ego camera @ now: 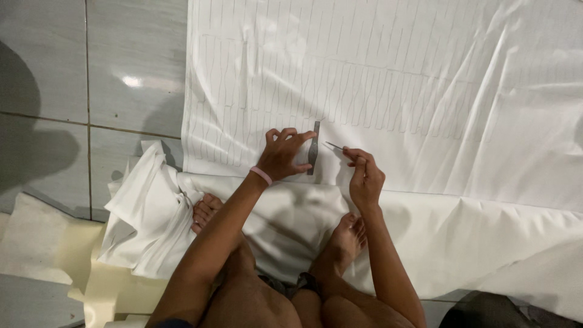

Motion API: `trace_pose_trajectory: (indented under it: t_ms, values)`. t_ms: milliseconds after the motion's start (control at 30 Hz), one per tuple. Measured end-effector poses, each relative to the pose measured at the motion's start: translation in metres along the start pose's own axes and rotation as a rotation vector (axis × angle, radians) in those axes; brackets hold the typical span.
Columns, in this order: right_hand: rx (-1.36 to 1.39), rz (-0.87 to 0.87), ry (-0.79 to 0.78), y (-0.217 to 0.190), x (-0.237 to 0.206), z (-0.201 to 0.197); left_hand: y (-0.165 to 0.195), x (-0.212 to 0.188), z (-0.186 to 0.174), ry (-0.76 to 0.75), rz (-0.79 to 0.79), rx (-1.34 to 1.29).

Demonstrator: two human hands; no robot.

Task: The person sits on the floor and uses a ruler and a pointed tool to draw a series of parallel vertical lines on a large white fabric. The person repeatedly repositions the ruler and draws lines across the fabric surface.

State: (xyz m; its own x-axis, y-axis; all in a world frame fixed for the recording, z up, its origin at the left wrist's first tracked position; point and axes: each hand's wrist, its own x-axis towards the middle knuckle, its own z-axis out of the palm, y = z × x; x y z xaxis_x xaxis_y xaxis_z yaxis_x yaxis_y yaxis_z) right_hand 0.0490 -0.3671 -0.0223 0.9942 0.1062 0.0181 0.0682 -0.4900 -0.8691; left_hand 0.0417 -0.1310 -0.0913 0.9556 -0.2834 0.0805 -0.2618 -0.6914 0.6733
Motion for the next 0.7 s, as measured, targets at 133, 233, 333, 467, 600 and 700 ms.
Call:
trace_pose_trajectory:
  t_ms: [133,233,333,467,600,700]
  values:
    - [0.020,0.007,0.017,0.003,0.000,-0.003,0.001,0.001,-0.002,0.021,0.017,0.007]
    - [0.010,0.019,0.008,0.004,-0.002,-0.002,0.003,0.002,-0.003,0.015,0.006,0.007]
    - [0.016,0.043,0.008,0.006,-0.004,-0.002,0.004,0.002,-0.004,0.003,-0.016,-0.006]
    - [0.012,0.029,0.005,0.009,-0.006,-0.004,0.006,0.001,-0.007,-0.009,-0.026,-0.009]
    - [0.013,0.032,0.008,0.010,-0.006,-0.006,0.011,0.004,-0.010,0.015,-0.013,0.000]
    - [0.001,0.029,0.011,0.007,-0.005,-0.005,0.014,0.005,-0.016,0.021,-0.015,-0.019]
